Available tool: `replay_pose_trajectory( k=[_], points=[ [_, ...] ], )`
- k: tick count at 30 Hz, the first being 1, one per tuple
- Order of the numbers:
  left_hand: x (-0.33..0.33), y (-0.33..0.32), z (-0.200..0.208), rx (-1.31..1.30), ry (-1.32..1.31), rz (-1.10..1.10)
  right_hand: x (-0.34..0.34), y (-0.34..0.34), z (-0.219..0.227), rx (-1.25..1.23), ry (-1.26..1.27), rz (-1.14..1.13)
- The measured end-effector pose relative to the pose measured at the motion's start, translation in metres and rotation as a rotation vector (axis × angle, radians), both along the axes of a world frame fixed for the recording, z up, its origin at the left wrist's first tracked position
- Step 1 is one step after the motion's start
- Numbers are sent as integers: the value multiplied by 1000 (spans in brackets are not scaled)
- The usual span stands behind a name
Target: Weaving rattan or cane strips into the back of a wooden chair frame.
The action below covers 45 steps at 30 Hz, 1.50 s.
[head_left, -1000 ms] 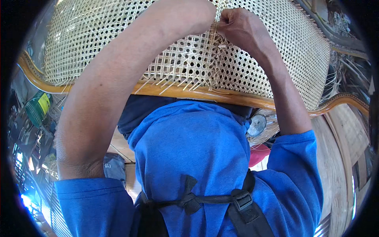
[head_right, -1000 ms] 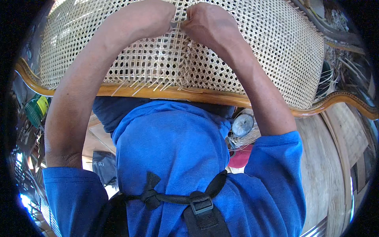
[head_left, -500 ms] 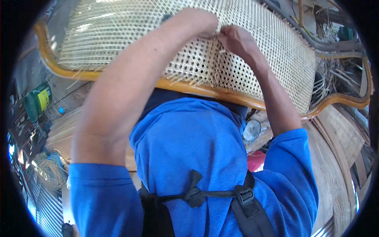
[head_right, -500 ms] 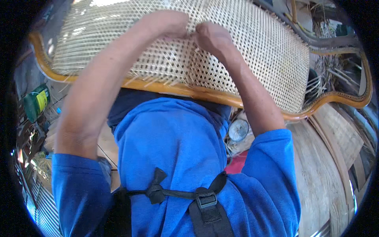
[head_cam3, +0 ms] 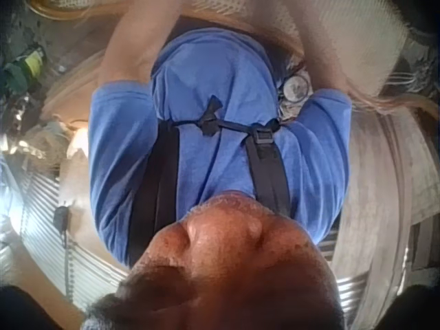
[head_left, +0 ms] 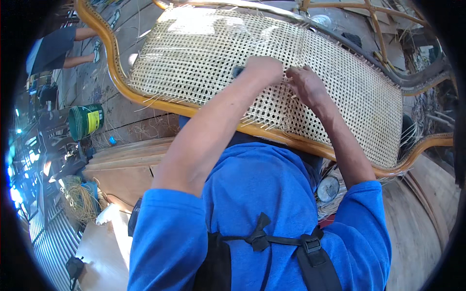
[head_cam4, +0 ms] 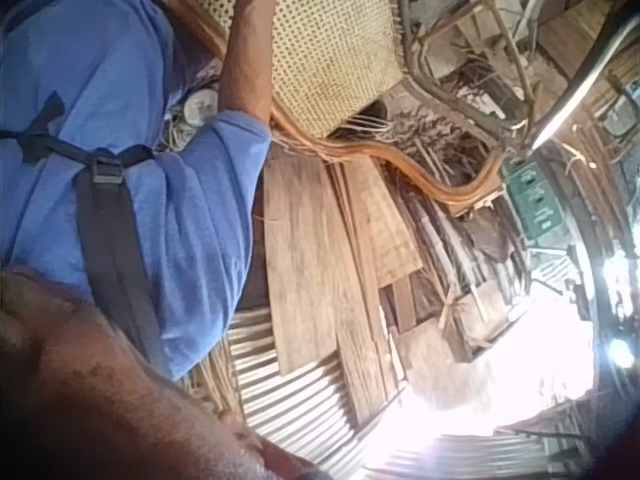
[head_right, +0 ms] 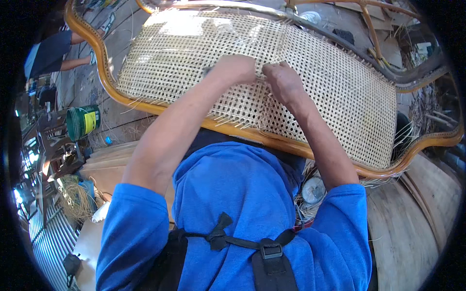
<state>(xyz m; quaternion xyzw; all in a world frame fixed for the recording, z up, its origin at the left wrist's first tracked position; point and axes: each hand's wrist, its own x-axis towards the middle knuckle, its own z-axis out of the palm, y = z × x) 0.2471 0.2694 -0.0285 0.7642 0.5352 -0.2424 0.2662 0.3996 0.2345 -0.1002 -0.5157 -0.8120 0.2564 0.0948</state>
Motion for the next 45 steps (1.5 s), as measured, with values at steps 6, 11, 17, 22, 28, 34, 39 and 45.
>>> replay_pose_trajectory(
  k=[6,11,17,22,28,34,39,45],
  points=[
    [-63,-26,-14,46,-34,159,5,13,-15,158,82,172],
    [-71,-40,3,9,21,225,8,16,-19,91,106,152],
    [-82,-53,41,116,82,220,-21,36,22,-147,19,91],
    [-62,-31,29,152,-66,188,-28,16,43,-331,268,30],
    [-15,-10,0,20,106,-84,-8,15,15,-468,91,-152],
    [5,4,6,10,137,-193,-5,16,10,-471,134,-161],
    [7,11,-7,-171,198,-179,-15,17,24,-486,6,-160],
    [-26,-24,-25,182,-146,-166,-16,19,10,-351,-131,-22]
  ],
)
